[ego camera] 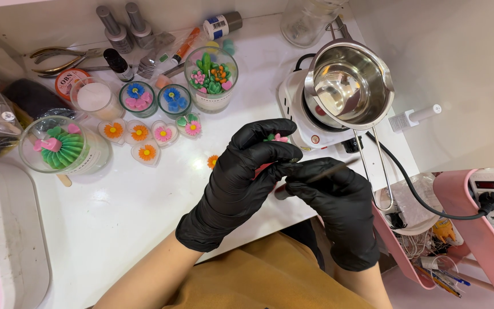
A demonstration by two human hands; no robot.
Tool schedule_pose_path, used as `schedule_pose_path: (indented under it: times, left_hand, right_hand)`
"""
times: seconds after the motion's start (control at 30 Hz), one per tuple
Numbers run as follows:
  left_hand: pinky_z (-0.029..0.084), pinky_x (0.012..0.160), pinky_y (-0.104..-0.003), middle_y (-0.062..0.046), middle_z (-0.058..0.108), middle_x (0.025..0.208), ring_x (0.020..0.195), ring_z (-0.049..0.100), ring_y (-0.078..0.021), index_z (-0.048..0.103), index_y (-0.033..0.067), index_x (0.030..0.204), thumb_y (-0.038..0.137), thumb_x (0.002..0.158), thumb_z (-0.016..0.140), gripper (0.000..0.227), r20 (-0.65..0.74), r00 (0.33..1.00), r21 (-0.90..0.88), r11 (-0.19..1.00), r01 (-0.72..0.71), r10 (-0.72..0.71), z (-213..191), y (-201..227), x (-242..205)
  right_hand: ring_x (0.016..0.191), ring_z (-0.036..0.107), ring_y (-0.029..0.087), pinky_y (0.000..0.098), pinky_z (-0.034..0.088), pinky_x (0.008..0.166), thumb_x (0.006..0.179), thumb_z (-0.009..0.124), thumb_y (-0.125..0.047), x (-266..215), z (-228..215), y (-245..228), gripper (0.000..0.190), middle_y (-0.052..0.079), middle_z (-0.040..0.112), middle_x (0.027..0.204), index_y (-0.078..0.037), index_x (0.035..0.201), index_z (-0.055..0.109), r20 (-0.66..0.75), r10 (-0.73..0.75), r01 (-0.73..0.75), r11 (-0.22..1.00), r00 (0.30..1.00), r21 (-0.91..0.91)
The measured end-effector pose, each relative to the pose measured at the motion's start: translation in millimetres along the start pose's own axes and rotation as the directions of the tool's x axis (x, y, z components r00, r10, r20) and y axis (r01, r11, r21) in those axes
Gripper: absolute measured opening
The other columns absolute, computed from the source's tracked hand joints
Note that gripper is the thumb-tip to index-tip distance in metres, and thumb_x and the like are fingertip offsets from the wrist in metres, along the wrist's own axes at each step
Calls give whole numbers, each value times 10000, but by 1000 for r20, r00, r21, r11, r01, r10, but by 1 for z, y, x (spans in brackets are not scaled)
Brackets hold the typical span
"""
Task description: Decorating small candles with flower and leaf-shaped wax pieces.
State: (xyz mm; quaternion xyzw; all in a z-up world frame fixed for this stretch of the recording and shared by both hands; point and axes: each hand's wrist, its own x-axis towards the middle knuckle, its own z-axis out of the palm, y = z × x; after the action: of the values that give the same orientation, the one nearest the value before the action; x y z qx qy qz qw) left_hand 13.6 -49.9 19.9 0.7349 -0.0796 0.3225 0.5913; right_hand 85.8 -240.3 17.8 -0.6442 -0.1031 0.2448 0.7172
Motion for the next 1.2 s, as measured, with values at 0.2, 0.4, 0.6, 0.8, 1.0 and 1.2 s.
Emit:
schedule_pose_path:
  times: [0.2,0.4,0.6,0.8,1.0,1.2]
  left_hand:
    - [603,1060,-343,-120,587,1435,1293,666,-226,643,118,1232,-93,924,758,391,-15,1000,-72,997,12,-13,1,3,0]
    - [646,992,-337,-134,574,1422,1264,653,-245,661,121,1237,-98,897,756,415,-6,1000,-34,999,-3,2,2,10,5]
    - [634,941,-331,-129,537,1459,1189,703,-205,672,94,1233,-132,943,677,367,57,993,-205,972,117,-107,2,12,7]
    - [650,973,-329,-138,554,1445,1215,687,-230,672,79,1207,-136,886,724,390,17,1000,-14,1000,22,-22,4,12,10]
    - [660,960,-318,-149,546,1451,1189,702,-202,641,80,1231,-151,924,690,388,38,999,-113,993,25,-21,1,11,11]
    - [661,929,-306,-143,569,1430,1135,715,-177,624,81,1222,-152,954,666,357,37,999,-100,995,9,-6,-2,12,12]
  right_hand:
    - [1044,724,262,376,592,951,993,667,16,-13,10,-28,192,173,746,1117,65,1166,732,-5,-320,316,939,948,-133]
    - [1043,736,259,382,609,945,1008,674,-17,-16,25,-50,202,158,739,1133,49,1196,709,-79,-438,415,886,896,-209]
    - [1034,727,243,380,627,939,961,693,30,-15,33,-63,249,138,716,1157,55,1208,687,-144,-459,433,883,876,-182]
    - [947,736,201,308,605,872,1006,692,53,-17,24,-66,102,127,738,1005,55,1100,732,-45,-545,503,800,837,-327]
    - [966,725,202,318,604,872,838,764,114,-20,18,-74,210,122,741,1019,32,1029,735,10,-491,451,792,871,-410]
    - [927,737,228,349,645,831,765,783,130,-24,7,-70,241,137,736,1002,28,970,705,48,-459,454,848,887,-273]
